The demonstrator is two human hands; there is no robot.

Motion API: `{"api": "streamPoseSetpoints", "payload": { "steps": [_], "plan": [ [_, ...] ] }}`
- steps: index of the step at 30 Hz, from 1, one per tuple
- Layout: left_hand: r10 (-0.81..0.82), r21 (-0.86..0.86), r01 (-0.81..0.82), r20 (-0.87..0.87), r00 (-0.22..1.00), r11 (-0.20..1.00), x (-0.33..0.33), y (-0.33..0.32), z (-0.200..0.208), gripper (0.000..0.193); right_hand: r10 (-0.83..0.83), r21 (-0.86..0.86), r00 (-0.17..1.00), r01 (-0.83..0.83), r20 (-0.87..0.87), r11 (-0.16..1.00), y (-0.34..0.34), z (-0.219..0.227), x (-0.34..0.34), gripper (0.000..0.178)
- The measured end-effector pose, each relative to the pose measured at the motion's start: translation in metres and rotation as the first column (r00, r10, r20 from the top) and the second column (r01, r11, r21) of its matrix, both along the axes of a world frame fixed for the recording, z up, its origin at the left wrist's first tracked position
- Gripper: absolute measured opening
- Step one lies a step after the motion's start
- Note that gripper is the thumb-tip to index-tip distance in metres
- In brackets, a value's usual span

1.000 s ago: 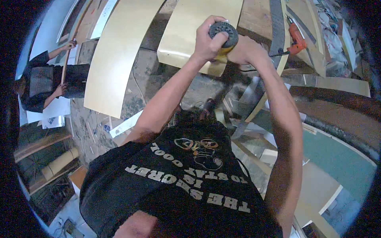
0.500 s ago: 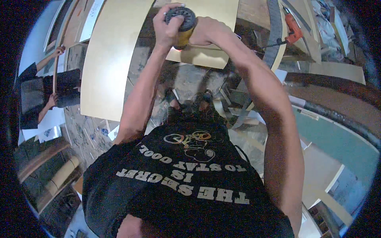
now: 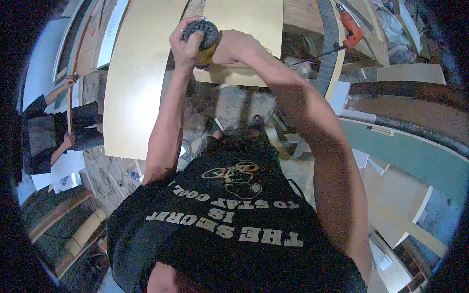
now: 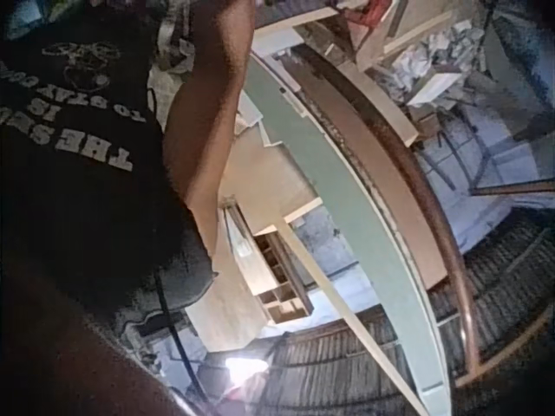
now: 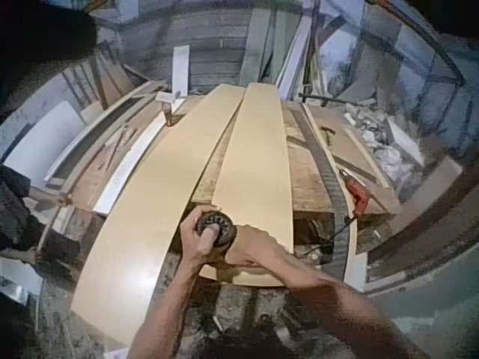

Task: The person uses a power drill to drive screws into a white wooden frame, then applies a long tan laminate strip to the edge of a board and uses a heat gun to bond the adhesive.

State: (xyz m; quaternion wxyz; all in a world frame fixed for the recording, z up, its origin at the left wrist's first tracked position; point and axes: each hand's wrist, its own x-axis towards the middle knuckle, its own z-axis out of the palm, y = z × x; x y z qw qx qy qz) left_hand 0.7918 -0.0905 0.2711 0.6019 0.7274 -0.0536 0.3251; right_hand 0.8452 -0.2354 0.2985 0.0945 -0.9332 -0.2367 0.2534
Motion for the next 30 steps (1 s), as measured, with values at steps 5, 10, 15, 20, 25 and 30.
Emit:
{"api": "streamPoseSetpoints", "payload": {
  "steps": [5,10,15,20,25,30],
  "plan": [
    [-0.010,-0.063,0.008,-0.034,0.999,0.998,-0.002,-0.003,0.000,0.032,0.046,0.043,0.999,-0.044,-0.029,0.998,-0.005,0.020,-0.007,0.044],
    [-0.067,-0.107,0.065,-0.013,0.998,0.992,0.015,-0.059,0.005,0.032,0.099,0.022,0.995,-0.099,0.032,0.995,-0.058,0.010,0.008,0.040],
    [-0.177,-0.157,0.178,0.021,0.984,0.971,0.034,-0.149,0.005,0.033,-0.029,0.078,0.999,0.027,0.030,0.997,-0.157,0.005,0.016,0.041],
    [-0.160,-0.064,0.160,-0.003,0.987,0.985,0.046,-0.168,0.007,0.032,0.023,0.319,0.997,-0.044,0.069,0.947,-0.180,0.016,0.015,0.042],
    [-0.031,-0.004,0.031,-0.007,0.999,1.000,0.036,-0.125,0.007,0.031,0.068,0.194,0.998,-0.067,-0.001,0.979,-0.144,-0.007,0.036,0.038],
    [0.105,-0.006,-0.105,-0.012,0.994,0.994,0.022,-0.060,0.003,0.031,0.203,0.096,0.979,-0.205,0.036,0.974,-0.071,-0.018,0.040,0.038]
  ]
}}
